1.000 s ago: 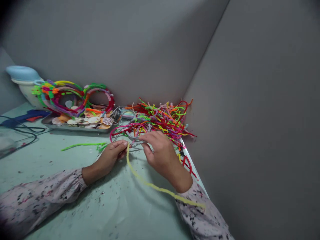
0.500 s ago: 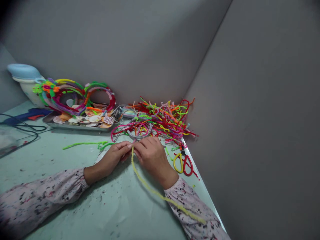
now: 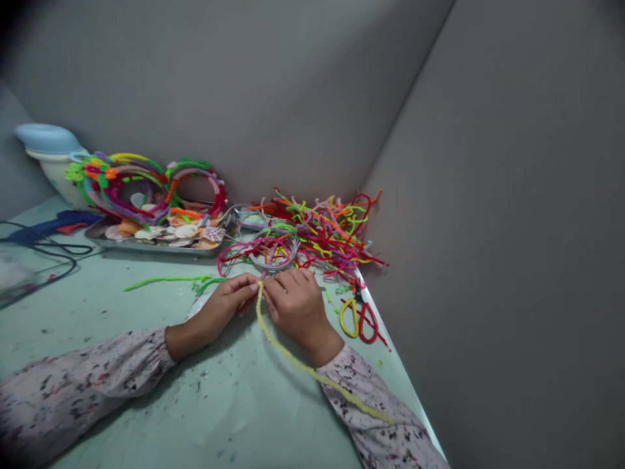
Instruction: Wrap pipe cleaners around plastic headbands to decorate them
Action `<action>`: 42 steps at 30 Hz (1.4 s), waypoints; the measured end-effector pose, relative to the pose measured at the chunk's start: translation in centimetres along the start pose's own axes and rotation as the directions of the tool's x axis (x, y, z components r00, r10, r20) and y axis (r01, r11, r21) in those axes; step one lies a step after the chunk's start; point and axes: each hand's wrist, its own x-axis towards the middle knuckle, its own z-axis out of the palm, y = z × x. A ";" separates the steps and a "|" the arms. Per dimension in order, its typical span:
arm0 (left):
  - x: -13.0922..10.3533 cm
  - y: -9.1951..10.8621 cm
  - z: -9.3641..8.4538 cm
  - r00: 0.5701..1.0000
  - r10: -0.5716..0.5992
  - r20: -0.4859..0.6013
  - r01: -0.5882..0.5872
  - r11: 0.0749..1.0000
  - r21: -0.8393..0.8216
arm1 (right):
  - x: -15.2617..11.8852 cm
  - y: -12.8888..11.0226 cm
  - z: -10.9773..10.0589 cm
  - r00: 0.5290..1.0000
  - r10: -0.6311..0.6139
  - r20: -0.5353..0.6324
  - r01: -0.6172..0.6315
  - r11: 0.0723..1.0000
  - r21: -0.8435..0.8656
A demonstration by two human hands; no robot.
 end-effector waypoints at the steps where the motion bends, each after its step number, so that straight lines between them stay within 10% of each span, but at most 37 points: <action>1: 0.0 0.0 0.0 1.000 -0.002 -0.003 0.002 1.000 0.000 | 0.0 0.0 0.1 1.000 -0.002 -0.007 0.002 1.000 0.001; 42: -0.4 -0.8 -0.1 0.993 0.103 0.051 -0.113 0.961 0.251 | 0.4 -0.8 -0.6 0.908 0.348 0.232 -0.405 0.870 0.281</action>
